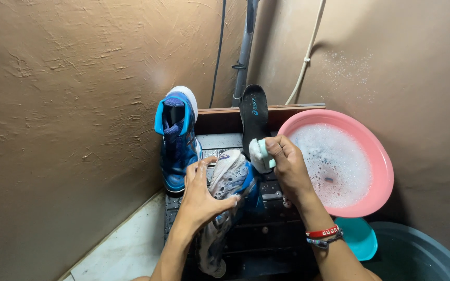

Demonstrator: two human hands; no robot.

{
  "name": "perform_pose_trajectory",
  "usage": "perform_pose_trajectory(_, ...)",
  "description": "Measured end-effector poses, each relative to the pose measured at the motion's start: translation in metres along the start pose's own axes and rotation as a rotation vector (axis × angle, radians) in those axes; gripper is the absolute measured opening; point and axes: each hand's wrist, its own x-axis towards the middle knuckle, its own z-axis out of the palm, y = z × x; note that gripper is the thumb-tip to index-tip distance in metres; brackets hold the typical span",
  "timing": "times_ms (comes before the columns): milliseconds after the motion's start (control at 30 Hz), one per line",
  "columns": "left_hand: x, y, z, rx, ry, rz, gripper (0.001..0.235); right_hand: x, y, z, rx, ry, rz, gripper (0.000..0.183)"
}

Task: The person scrubs a blue and white sneaker with a light blue brush, repeatedly dipping the brush into a pink basin of soapy water. The person scrubs the shoe's upper, sides, and sole while holding it on a black slatted surface.

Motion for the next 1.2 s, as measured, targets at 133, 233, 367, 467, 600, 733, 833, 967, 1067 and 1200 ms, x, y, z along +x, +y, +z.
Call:
perform_pose_trajectory(133,0.003,0.000,0.012,-0.075,-0.188,0.044,0.099,-0.005,0.007,0.008,-0.057,-0.036,0.045,0.037)
perform_pose_trajectory(233,0.001,0.015,0.015,-0.025,-0.205,-0.099,0.079,-0.008,0.018,0.016,-0.080,-0.095,0.093,0.035)
perform_pose_trajectory(367,0.006,0.015,0.014,0.120,-0.208,-0.170,0.067,-0.009,0.014,0.023,-0.173,-0.046,0.142,0.033)
perform_pose_trajectory(467,-0.001,0.023,0.008,0.319,-0.279,-0.189,0.072,-0.009,0.005,0.010,-0.245,-0.011,0.174,0.034)
perform_pose_trajectory(600,-0.003,0.034,0.004,0.466,-0.437,-0.188,0.087,-0.008,-0.021,-0.005,-0.603,-0.134,0.222,0.044)
perform_pose_trajectory(733,0.002,0.026,0.032,0.698,-0.560,-0.203,0.102,-0.018,-0.016,-0.004,-0.764,-0.223,0.312,0.035)
perform_pose_trajectory(833,-0.001,0.016,0.038,0.561,-0.509,-0.274,0.074,-0.021,0.001,-0.009,-0.813,-0.306,0.213,0.034)
perform_pose_trajectory(967,-0.001,-0.001,0.038,0.542,-0.339,-0.229,0.063,-0.018,0.010,-0.012,-0.822,-0.322,0.169,0.035)
perform_pose_trajectory(1067,0.001,0.000,0.031,0.554,-0.318,-0.295,0.069,-0.016,0.023,-0.011,-0.852,-0.351,0.122,0.041)
perform_pose_trajectory(1200,0.001,-0.005,0.034,0.553,-0.323,-0.343,0.067,-0.019,0.037,0.000,-0.935,-0.382,-0.041,0.040)
